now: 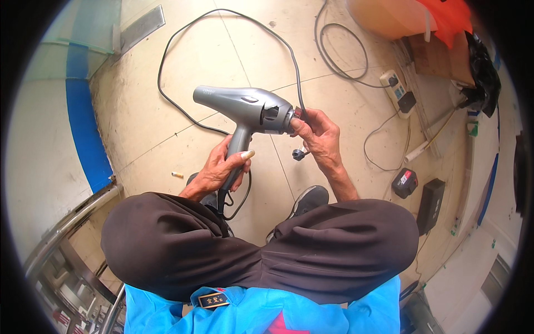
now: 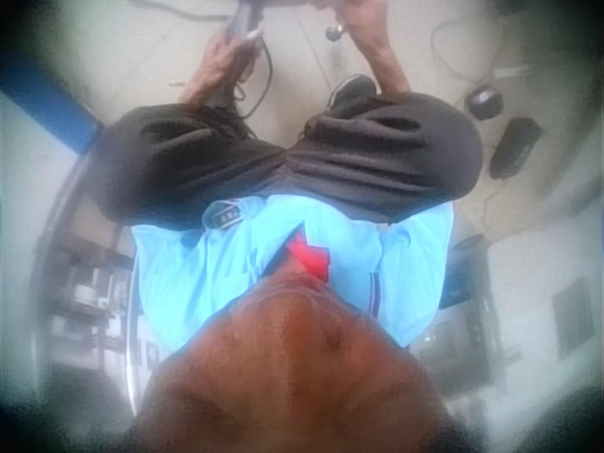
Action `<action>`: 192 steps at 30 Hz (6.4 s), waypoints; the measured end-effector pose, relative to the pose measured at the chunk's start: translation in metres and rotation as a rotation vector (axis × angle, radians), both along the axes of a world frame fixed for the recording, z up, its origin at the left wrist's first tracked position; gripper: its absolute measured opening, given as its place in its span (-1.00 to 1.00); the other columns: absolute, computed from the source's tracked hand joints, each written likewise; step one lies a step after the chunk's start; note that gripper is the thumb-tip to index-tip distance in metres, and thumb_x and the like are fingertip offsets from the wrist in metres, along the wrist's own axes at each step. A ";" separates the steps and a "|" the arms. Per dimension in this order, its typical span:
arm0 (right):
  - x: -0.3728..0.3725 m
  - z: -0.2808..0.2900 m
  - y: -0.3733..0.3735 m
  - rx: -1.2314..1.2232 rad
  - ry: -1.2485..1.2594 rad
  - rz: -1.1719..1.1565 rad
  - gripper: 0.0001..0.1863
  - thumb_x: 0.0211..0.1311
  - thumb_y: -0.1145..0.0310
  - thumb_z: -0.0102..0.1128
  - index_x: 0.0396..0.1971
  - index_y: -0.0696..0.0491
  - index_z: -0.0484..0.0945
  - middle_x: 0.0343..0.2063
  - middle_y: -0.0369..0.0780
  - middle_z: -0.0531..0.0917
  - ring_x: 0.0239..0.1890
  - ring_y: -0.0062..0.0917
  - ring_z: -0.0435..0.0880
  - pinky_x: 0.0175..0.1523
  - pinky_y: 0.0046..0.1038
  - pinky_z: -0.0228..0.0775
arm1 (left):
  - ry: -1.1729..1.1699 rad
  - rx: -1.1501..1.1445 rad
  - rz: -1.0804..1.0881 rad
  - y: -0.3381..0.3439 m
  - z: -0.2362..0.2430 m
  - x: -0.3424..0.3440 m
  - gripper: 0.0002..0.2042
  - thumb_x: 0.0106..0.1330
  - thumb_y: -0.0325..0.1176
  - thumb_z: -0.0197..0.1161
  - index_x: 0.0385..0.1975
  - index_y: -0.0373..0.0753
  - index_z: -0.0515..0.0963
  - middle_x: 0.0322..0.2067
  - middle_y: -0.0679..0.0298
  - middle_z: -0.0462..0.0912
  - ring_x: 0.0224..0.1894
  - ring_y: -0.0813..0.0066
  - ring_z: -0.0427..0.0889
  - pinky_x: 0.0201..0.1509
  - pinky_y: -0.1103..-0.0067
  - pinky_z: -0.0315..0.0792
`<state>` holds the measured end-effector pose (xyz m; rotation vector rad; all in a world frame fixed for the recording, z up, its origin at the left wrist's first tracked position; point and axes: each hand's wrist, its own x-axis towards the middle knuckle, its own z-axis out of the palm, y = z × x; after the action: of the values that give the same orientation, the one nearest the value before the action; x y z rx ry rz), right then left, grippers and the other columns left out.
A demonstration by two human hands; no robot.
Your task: The person sits on the floor and inspects a grey hair dryer, repeatedly turning it on and off to test its function. They manipulate the nozzle and body of the device, then unplug and replug the power cord into a nearby extension strip. Finally, they stand up and walk through a cluttered room while holding the hair dryer.
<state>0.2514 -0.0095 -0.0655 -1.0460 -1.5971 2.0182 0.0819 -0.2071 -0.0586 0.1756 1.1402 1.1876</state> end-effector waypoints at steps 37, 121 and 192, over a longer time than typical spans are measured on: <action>0.003 -0.007 -0.005 -0.153 -0.234 0.110 -0.24 0.37 -0.32 0.10 -0.21 0.25 0.61 -0.55 -0.17 0.65 -0.69 -0.57 0.65 -0.71 -0.68 0.14 | 0.218 0.074 -0.075 -0.005 -0.001 0.004 -0.38 0.41 -0.20 0.30 0.28 -0.41 0.16 -0.48 0.16 0.55 -0.74 0.52 0.46 -0.69 0.59 0.36; 0.002 0.027 0.078 -0.403 -0.506 0.285 -0.66 0.56 0.18 0.04 -0.09 0.17 0.61 -0.53 -0.32 0.64 -0.67 -0.72 0.56 -0.65 -0.70 0.12 | 1.026 0.103 -0.213 0.014 -0.013 -0.049 -0.37 0.16 -0.38 0.42 0.26 -0.33 0.37 -0.31 -0.08 0.66 -0.28 -0.03 0.70 -0.17 0.32 0.55; 0.258 0.798 -0.190 0.310 -0.052 -1.309 -0.41 -0.03 0.27 0.65 -0.03 0.15 0.53 -0.26 -0.31 0.66 -0.34 -0.71 0.57 -0.29 -0.62 0.45 | -0.310 0.051 -1.080 0.069 0.835 0.237 -0.63 0.39 -0.23 0.22 0.02 -0.38 0.42 -0.47 0.18 0.59 -0.79 0.54 0.43 -0.76 0.63 0.29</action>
<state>0.5094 -0.1992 0.7324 -1.4375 -0.7482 0.8270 0.3193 -0.1385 0.7764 0.5441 0.5700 0.2561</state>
